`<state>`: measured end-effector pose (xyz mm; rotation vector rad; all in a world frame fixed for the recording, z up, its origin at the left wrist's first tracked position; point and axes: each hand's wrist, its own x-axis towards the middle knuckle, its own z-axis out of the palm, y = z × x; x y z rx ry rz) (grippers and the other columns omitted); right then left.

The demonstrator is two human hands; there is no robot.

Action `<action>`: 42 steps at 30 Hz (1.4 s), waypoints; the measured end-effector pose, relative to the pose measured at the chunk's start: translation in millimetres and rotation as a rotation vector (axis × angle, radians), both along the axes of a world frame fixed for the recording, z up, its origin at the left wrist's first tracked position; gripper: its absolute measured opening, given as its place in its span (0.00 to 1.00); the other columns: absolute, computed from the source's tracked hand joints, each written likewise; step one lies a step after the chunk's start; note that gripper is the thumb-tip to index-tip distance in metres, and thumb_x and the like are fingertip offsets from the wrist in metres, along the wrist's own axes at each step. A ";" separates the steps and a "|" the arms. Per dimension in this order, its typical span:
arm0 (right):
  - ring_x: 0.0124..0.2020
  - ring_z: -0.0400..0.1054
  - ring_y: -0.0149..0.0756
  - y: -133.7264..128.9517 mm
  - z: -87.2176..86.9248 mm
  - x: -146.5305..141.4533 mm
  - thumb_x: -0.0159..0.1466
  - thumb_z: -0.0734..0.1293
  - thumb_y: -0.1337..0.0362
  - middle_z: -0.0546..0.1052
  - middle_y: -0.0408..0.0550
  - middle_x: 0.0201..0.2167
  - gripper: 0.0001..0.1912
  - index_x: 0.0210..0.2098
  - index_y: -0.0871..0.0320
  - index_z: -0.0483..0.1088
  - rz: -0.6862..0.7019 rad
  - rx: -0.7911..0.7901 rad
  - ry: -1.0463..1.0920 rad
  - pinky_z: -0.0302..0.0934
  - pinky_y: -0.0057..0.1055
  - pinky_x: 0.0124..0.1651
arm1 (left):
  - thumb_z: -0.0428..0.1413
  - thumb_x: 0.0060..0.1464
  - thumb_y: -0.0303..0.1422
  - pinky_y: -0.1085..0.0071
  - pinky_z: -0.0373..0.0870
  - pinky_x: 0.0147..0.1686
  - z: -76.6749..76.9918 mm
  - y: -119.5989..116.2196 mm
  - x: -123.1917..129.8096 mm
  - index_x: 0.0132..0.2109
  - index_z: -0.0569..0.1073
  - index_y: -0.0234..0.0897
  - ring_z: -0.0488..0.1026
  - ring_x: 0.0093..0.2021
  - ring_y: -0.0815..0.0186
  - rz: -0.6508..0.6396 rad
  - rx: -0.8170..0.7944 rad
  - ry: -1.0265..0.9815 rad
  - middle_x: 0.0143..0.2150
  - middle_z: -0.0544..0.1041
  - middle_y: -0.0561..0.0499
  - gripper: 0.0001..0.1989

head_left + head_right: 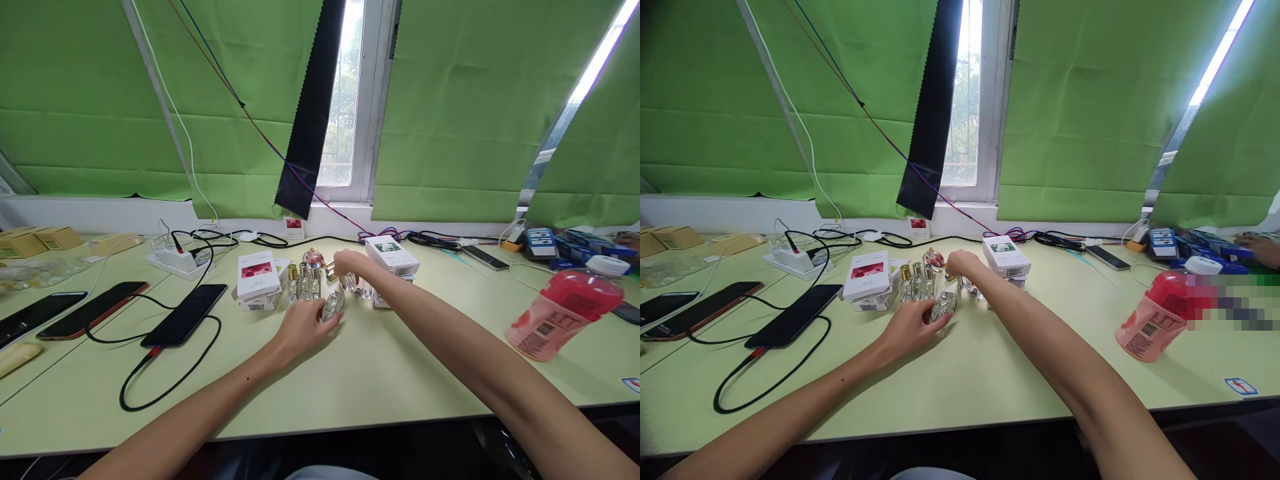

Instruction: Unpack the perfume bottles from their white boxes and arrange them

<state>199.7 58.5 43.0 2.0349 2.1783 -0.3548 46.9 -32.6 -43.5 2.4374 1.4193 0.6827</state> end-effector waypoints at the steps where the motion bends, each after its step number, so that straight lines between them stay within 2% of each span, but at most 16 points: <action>1: 0.40 0.81 0.51 -2.1 -1.5 0.0 0.62 0.72 0.67 0.77 0.68 0.53 0.25 0.58 0.66 0.73 -0.009 0.016 -0.004 0.76 0.38 0.42 | 0.52 0.57 0.50 0.68 0.46 0.26 0.3 0.0 0.1 0.23 0.60 0.39 0.57 0.22 0.69 0.000 -0.003 -0.002 0.19 0.63 0.54 0.23; 4: 0.43 0.80 0.51 -7.3 -4.5 -0.1 0.62 0.71 0.66 0.76 0.68 0.54 0.26 0.60 0.64 0.71 -0.040 0.055 -0.015 0.76 0.40 0.46 | 0.52 0.57 0.51 0.68 0.47 0.26 0.8 0.0 0.5 0.23 0.60 0.39 0.57 0.22 0.69 0.005 -0.007 -0.002 0.20 0.64 0.54 0.23; 7: 0.51 0.78 0.53 -8.3 -5.8 0.0 0.63 0.71 0.66 0.74 0.69 0.56 0.27 0.61 0.63 0.70 -0.067 0.101 -0.022 0.74 0.42 0.50 | 0.51 0.58 0.51 0.68 0.47 0.26 0.8 0.3 0.5 0.23 0.58 0.39 0.58 0.22 0.69 0.007 -0.006 0.007 0.20 0.64 0.54 0.24; 11: 0.58 0.72 0.52 -2.1 -8.6 1.6 0.65 0.67 0.69 0.73 0.68 0.59 0.24 0.61 0.60 0.70 -0.112 0.142 -0.039 0.72 0.43 0.53 | 0.51 0.58 0.51 0.68 0.47 0.26 0.3 0.8 0.4 0.24 0.58 0.40 0.57 0.22 0.69 0.011 -0.011 0.020 0.19 0.63 0.55 0.24; 15: 0.58 0.73 0.51 5.4 -11.8 3.4 0.64 0.69 0.71 0.74 0.67 0.57 0.24 0.59 0.60 0.71 -0.153 0.157 -0.069 0.72 0.44 0.52 | 0.51 0.58 0.50 0.68 0.47 0.26 0.2 0.7 0.4 0.23 0.58 0.40 0.57 0.22 0.69 0.009 -0.006 0.015 0.19 0.63 0.54 0.23; 21: 0.56 0.73 0.52 7.2 -13.5 2.1 0.63 0.69 0.72 0.76 0.67 0.54 0.21 0.57 0.61 0.74 -0.139 0.184 -0.124 0.71 0.42 0.50 | 0.52 0.57 0.50 0.68 0.47 0.26 0.9 0.1 1.1 0.23 0.59 0.40 0.56 0.21 0.69 0.012 -0.007 0.003 0.19 0.63 0.54 0.23; 25: 0.57 0.71 0.57 7.4 -14.6 0.8 0.63 0.70 0.66 0.76 0.70 0.53 0.22 0.56 0.62 0.74 -0.130 0.200 -0.153 0.72 0.41 0.45 | 0.51 0.57 0.51 0.68 0.47 0.26 -1.0 1.2 1.0 0.23 0.60 0.40 0.57 0.21 0.69 0.013 0.001 0.007 0.19 0.63 0.55 0.23; 29: 0.57 0.70 0.58 6.0 -14.5 -1.5 0.61 0.73 0.61 0.76 0.71 0.53 0.24 0.55 0.61 0.75 -0.109 0.229 -0.184 0.69 0.44 0.48 | 0.52 0.57 0.51 0.68 0.47 0.26 -2.9 2.3 0.2 0.23 0.59 0.40 0.57 0.21 0.69 0.009 0.005 0.002 0.19 0.63 0.54 0.24; 36: 0.60 0.65 0.56 -17.8 -8.7 -11.3 0.65 0.67 0.70 0.73 0.71 0.56 0.19 0.54 0.64 0.75 -0.046 0.345 -0.226 0.62 0.45 0.55 | 0.53 0.56 0.49 0.68 0.47 0.26 0.1 0.5 0.6 0.23 0.61 0.39 0.58 0.21 0.69 0.011 -0.021 -0.017 0.19 0.65 0.54 0.22; 38: 0.59 0.67 0.53 -27.1 -7.1 -12.2 0.64 0.68 0.71 0.74 0.70 0.55 0.20 0.55 0.63 0.75 -0.010 0.355 -0.208 0.64 0.40 0.53 | 0.52 0.56 0.50 0.67 0.47 0.26 0.2 -0.1 0.9 0.23 0.61 0.39 0.59 0.22 0.69 0.018 -0.014 -0.007 0.19 0.65 0.53 0.22; 42: 0.49 0.76 0.47 -42.1 -7.7 -7.1 0.64 0.69 0.69 0.79 0.63 0.49 0.18 0.54 0.57 0.76 0.047 0.299 -0.161 0.67 0.32 0.46 | 0.52 0.56 0.49 0.67 0.45 0.26 -1.6 -0.5 1.5 0.22 0.60 0.40 0.58 0.21 0.68 0.056 0.019 0.010 0.18 0.63 0.53 0.22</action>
